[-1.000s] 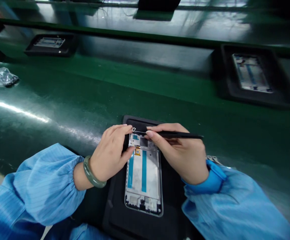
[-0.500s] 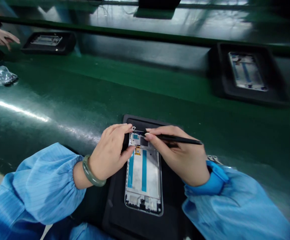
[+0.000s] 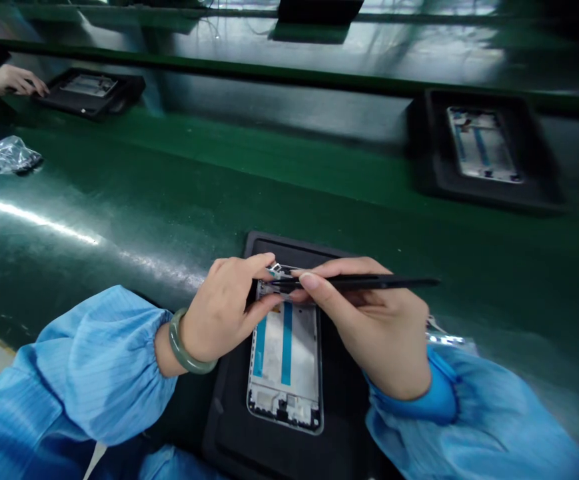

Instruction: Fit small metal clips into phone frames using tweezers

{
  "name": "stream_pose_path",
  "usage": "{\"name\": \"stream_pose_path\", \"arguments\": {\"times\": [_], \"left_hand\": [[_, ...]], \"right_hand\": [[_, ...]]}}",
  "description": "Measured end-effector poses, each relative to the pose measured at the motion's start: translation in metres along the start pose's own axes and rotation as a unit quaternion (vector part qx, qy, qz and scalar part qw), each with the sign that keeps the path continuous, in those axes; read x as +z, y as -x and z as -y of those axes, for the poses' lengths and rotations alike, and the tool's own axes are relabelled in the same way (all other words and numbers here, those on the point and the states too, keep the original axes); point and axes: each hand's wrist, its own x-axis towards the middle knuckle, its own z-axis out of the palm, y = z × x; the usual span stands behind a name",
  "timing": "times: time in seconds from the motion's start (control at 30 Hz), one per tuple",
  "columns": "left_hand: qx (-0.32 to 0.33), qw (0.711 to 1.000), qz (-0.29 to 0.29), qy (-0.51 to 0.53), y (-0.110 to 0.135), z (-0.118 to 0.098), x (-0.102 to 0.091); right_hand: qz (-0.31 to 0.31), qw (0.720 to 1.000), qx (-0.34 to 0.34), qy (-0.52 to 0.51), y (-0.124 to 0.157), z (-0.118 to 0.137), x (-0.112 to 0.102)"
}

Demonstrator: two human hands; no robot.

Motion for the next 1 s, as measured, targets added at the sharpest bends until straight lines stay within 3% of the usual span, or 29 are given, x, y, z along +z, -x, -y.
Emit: {"name": "stream_pose_path", "arguments": {"times": [0.13, 0.23, 0.37, 0.57, 0.87, 1.0], "left_hand": [[0.0, 1.0, -0.025, -0.004, 0.0017, -0.0023, 0.0033], [-0.001, 0.999, -0.028, 0.024, 0.0016, -0.0029, 0.0043], [-0.016, 0.997, -0.009, 0.069, 0.0013, -0.0026, 0.005], [-0.018, 0.997, 0.013, 0.078, 0.003, -0.0015, 0.0067], [-0.022, 0.996, 0.081, 0.026, 0.0024, -0.0012, 0.0044], [-0.016, 0.996, 0.084, 0.007, 0.0018, -0.0022, 0.0039]], "right_hand": [[0.018, 0.997, 0.058, -0.054, -0.0006, 0.0032, 0.0026], [0.0, 0.996, 0.064, -0.06, -0.0007, 0.0032, 0.0002], [-0.014, 1.0, 0.012, -0.019, 0.0034, 0.0003, -0.0051], [0.048, 0.991, -0.111, 0.057, 0.008, -0.006, -0.0047], [0.091, 0.978, -0.158, 0.1, 0.0037, -0.0012, -0.0033], [0.112, 0.974, -0.17, 0.097, 0.0063, -0.0017, -0.004]]}}
